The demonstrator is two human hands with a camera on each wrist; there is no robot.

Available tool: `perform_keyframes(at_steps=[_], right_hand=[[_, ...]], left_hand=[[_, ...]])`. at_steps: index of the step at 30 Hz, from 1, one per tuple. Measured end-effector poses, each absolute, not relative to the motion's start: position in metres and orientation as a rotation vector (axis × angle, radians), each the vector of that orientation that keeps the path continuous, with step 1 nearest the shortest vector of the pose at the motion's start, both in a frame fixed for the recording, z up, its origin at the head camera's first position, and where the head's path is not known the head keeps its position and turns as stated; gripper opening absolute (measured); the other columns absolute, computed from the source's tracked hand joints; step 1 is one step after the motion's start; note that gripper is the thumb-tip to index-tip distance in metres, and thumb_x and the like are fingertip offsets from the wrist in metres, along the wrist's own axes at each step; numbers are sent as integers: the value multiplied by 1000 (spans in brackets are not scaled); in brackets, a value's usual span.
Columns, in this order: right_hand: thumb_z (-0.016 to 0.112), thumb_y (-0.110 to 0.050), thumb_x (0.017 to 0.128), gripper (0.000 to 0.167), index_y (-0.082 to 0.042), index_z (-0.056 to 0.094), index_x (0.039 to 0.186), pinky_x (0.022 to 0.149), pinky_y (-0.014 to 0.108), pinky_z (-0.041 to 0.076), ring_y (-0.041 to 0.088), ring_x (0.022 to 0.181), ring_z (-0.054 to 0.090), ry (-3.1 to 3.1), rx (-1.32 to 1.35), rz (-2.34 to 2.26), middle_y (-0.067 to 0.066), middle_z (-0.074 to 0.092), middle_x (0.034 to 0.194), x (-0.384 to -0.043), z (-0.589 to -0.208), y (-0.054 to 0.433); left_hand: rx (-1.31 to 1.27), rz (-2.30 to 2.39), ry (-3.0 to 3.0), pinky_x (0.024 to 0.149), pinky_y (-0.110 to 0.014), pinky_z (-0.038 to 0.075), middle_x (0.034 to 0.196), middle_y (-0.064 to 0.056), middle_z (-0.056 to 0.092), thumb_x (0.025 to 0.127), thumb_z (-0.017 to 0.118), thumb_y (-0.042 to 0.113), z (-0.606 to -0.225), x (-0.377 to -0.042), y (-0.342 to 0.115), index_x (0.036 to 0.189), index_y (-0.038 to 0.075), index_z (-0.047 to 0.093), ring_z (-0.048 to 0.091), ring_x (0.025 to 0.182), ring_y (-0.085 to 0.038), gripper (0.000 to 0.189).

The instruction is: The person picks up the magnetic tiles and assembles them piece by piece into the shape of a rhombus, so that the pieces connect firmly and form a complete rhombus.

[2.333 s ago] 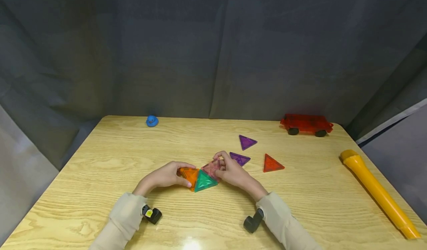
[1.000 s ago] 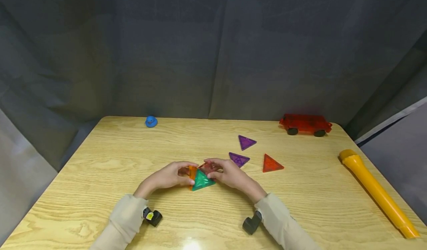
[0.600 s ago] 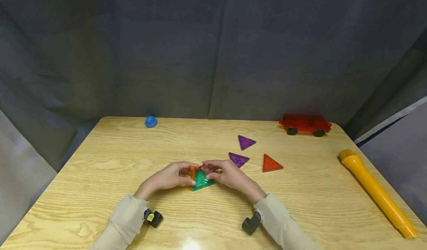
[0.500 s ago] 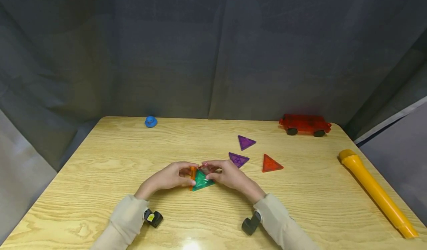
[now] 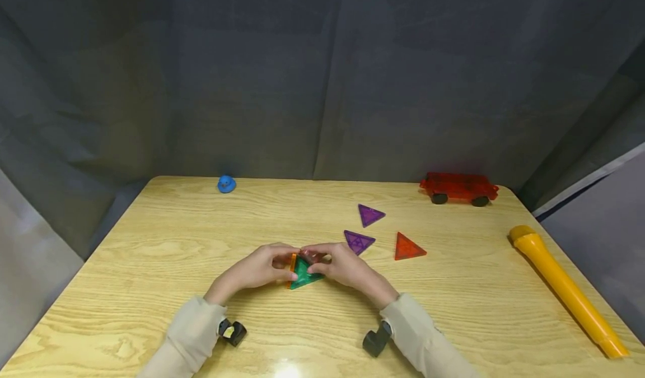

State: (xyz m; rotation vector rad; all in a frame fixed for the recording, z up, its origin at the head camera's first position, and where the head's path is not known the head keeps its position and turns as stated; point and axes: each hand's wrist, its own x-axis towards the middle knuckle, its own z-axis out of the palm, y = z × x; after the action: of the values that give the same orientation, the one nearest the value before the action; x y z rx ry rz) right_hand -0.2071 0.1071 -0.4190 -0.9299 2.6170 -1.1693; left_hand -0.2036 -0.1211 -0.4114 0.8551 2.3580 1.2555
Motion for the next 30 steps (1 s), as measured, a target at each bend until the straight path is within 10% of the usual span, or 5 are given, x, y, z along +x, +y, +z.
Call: perform_keyframes(at_steps=[30], right_hand=[[60,-4,92,34,-3,60,126,89,36,51,25,107,62,2592,-876,-1168,14,64,119,-203,-414,105]], left_hand=[[844,1153,2437,94,-44,47,129,-18,51,87,69,22,-408,-200,-117,137,1,48,57,113,-32,58]])
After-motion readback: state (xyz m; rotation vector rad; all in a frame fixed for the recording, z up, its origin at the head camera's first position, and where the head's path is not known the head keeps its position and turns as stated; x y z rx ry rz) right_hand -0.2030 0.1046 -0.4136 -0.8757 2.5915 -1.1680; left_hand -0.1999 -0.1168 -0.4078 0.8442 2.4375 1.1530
